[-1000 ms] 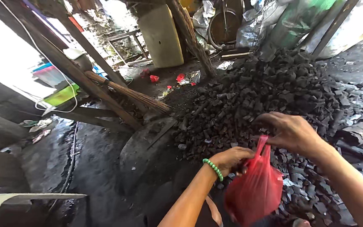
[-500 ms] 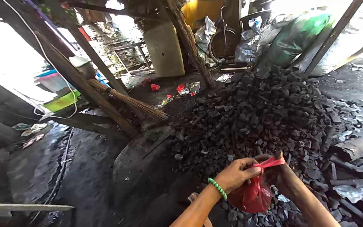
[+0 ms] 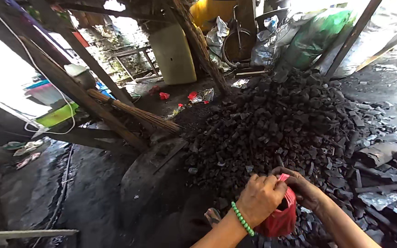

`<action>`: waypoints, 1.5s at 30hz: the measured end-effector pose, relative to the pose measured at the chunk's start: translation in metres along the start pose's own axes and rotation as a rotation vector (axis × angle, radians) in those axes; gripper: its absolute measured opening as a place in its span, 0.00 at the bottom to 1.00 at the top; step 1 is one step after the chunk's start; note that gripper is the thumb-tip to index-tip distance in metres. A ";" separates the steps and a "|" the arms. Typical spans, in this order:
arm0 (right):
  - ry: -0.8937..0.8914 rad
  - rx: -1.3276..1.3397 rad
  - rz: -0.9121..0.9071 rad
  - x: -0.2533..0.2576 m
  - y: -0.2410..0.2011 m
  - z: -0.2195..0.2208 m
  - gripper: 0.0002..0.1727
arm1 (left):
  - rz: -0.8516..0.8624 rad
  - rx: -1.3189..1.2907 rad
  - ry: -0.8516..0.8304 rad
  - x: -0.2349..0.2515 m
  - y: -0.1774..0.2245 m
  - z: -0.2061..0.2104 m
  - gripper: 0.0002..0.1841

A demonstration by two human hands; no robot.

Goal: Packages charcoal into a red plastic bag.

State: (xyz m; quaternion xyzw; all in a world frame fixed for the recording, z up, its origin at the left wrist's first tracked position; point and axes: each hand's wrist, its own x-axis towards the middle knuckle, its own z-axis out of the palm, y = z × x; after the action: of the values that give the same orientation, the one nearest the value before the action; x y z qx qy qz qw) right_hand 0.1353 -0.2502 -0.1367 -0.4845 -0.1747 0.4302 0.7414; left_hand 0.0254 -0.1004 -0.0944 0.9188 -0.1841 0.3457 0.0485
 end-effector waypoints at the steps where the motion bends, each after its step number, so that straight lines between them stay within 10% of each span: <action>1: -0.064 0.011 -0.030 0.001 0.002 -0.009 0.15 | -0.002 -0.016 -0.033 -0.002 -0.001 -0.001 0.05; 3: -0.126 0.000 -0.075 0.002 0.004 -0.021 0.26 | -0.221 -0.230 -0.330 0.003 0.002 -0.016 0.10; 6: 0.068 -0.234 -0.125 0.001 0.001 -0.008 0.18 | -0.739 -0.758 -0.823 0.026 -0.005 -0.033 0.20; 13: 0.501 -0.709 -0.816 0.008 0.035 0.036 0.22 | -1.518 -1.737 -0.062 0.034 0.006 -0.021 0.19; 18: 0.361 -0.687 -0.887 -0.007 0.034 0.020 0.40 | -1.500 -1.623 -0.258 0.040 0.000 -0.037 0.30; 24: 0.388 -0.873 -1.076 -0.003 0.027 0.019 0.22 | -1.351 -1.464 -0.457 0.037 0.005 -0.048 0.31; 31: 0.393 -1.382 -1.339 0.004 -0.017 0.006 0.15 | -0.731 -0.804 -0.630 0.038 0.005 -0.067 0.29; 45: 0.399 -1.492 -1.019 -0.011 0.004 -0.075 0.13 | -0.647 -1.110 -0.698 -0.008 0.003 -0.070 0.19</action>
State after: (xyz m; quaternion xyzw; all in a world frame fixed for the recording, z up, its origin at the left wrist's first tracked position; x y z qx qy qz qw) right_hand 0.1781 -0.3009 -0.1739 -0.7661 -0.4678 -0.2632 0.3535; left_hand -0.0248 -0.0854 -0.0470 0.8240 -0.0561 -0.1432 0.5454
